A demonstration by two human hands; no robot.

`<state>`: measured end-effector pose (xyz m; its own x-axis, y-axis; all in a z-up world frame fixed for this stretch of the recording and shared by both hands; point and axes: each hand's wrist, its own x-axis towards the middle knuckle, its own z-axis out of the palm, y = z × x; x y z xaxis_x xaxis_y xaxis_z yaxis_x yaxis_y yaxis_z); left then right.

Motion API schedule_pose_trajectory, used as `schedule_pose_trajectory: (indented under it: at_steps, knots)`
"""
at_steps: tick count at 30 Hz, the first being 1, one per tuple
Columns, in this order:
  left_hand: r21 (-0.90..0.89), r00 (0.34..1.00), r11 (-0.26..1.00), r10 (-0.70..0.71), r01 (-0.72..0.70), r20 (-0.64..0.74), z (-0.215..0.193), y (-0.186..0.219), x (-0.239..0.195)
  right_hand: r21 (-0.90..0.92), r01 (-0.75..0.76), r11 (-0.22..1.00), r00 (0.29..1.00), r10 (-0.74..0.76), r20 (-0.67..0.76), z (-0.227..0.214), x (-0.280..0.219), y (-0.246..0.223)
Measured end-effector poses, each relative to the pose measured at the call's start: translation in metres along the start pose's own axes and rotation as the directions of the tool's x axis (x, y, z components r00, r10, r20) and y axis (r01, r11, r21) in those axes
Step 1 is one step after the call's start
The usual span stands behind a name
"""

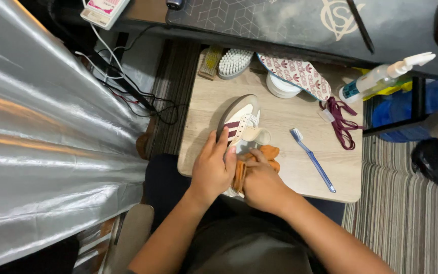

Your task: The person scrubs a white sneaker with a toothbrush, wipes it with an orange cloth, applies a spray cleaner, and continues scrubbing and wiping. The person then wipes the table surface and folds the cloth.

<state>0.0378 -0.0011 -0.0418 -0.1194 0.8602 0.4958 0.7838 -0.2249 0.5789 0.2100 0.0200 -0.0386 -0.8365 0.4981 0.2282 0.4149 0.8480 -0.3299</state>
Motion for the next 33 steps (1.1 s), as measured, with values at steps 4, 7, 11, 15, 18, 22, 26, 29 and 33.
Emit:
schedule_pose_trajectory:
  at_steps: [4,7,11,15,18,22,26,29,33]
  knots:
    - [-0.140,0.998,0.990,-0.024,0.033,0.065,0.000,-0.010,-0.001,0.317,-0.087,0.944,0.995,0.098,-0.018,-0.048,-0.008,-0.001]
    - [-0.322,0.998,0.947,0.027,-0.006,0.059,-0.010,-0.019,0.006,0.876,-0.416,0.244,0.835,0.485,0.261,-0.046,-0.068,0.012]
    - [-0.458,0.999,0.889,0.010,0.007,0.034,-0.020,-0.022,0.007,0.869,-0.442,0.224,0.697,0.696,0.175,-0.013,-0.117,0.060]
    - [-0.486,0.997,0.871,0.045,-0.070,-0.061,-0.013,-0.021,0.010,0.913,-0.395,-0.099,0.381,0.887,0.261,-0.024,-0.089,0.039]
    - [-0.491,0.986,0.857,0.109,-0.156,-0.123,-0.012,-0.013,0.012,0.873,-0.478,-0.098,0.413,0.852,0.322,-0.037,-0.075,0.018]
    - [-0.463,0.980,0.866,0.194,-0.190,-0.040,-0.021,-0.005,0.006,0.563,-0.810,0.164,0.418,0.835,0.358,-0.063,-0.064,-0.016]
    - [-0.426,0.974,0.879,0.226,-0.212,-0.019,-0.023,-0.001,0.006,0.450,-0.812,0.370,0.477,0.867,0.147,-0.078,-0.056,-0.052]
    - [-0.405,0.961,0.877,0.277,-0.258,-0.013,-0.022,0.005,0.008,0.002,-0.707,0.707,0.706,0.707,-0.047,-0.056,-0.053,-0.055]
    - [-0.227,0.940,0.919,0.338,-0.323,0.032,-0.017,0.014,0.004,-0.219,-0.546,0.808,0.832,0.492,-0.258,-0.037,-0.022,-0.063]
